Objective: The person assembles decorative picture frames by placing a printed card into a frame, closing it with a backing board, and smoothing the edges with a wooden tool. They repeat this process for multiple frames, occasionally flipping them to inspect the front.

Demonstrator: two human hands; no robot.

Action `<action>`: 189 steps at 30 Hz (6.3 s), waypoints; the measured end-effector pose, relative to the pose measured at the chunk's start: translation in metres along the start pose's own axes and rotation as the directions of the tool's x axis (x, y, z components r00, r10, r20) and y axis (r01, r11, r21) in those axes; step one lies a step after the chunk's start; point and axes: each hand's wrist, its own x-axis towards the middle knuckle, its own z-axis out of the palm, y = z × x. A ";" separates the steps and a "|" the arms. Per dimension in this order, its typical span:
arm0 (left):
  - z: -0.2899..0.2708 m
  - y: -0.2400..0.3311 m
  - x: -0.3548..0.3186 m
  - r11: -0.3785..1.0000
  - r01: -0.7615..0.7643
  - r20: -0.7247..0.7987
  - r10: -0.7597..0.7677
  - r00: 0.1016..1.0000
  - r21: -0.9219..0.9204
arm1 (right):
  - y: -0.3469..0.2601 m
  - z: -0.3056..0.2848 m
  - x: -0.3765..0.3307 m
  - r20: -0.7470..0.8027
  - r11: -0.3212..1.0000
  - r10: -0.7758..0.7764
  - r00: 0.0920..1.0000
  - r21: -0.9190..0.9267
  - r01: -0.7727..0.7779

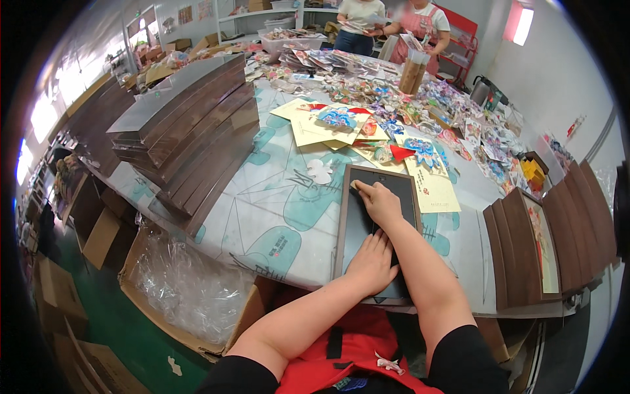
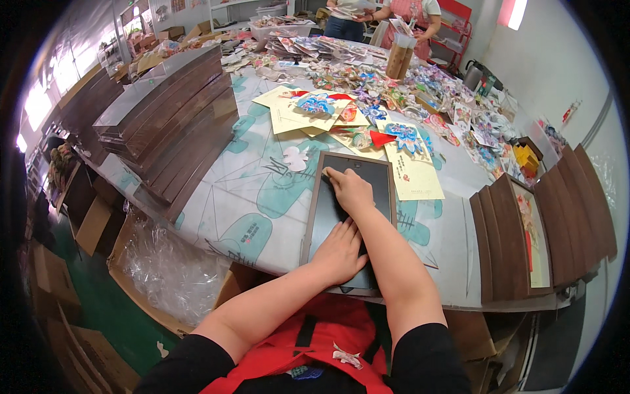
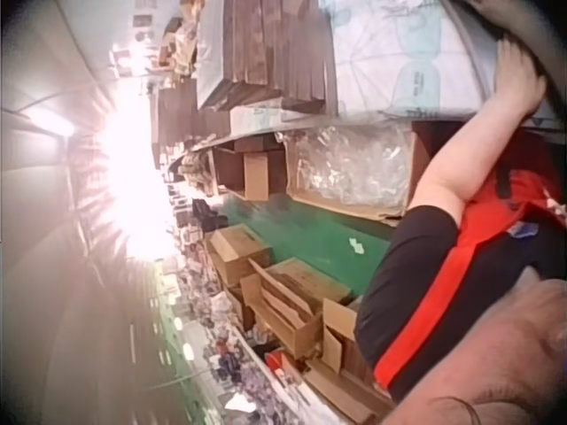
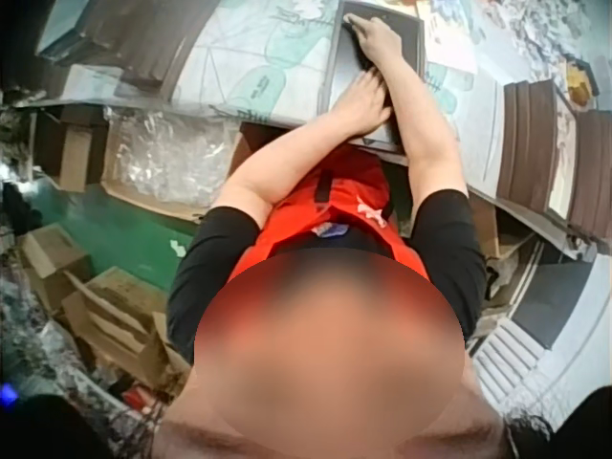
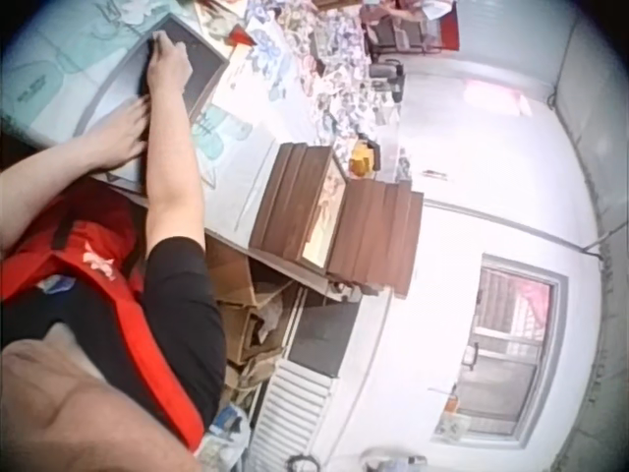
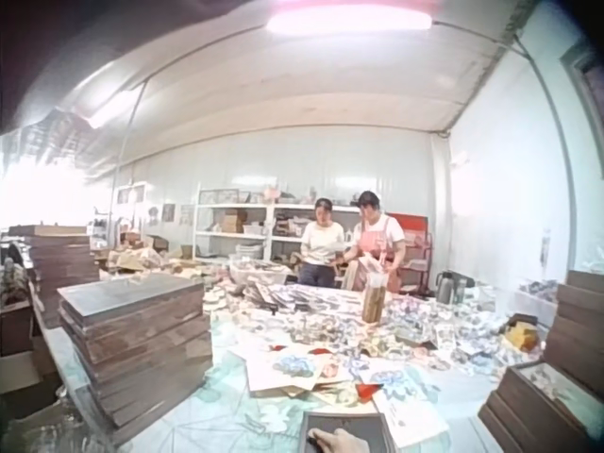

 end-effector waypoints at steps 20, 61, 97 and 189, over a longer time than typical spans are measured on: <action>0.005 -0.002 0.002 0.997 -0.054 -0.092 0.049 0.995 -0.055 | -0.010 -0.001 -0.006 0.103 0.980 0.020 0.995 -0.198 0.001; -0.029 0.001 -0.080 0.965 -0.236 -0.143 0.220 0.965 -0.114 | -0.032 -0.056 -0.113 0.295 0.963 -0.194 0.936 0.237 0.125; -0.019 0.018 -0.075 0.973 -0.230 -0.123 0.229 0.966 0.006 | 0.064 -0.076 -0.079 0.166 0.679 0.493 0.854 0.541 -0.497; 0.034 -0.068 -0.049 0.592 0.094 -0.269 -0.494 0.827 -0.800 | 0.065 -0.061 -0.121 0.257 0.626 0.541 0.801 0.513 -0.587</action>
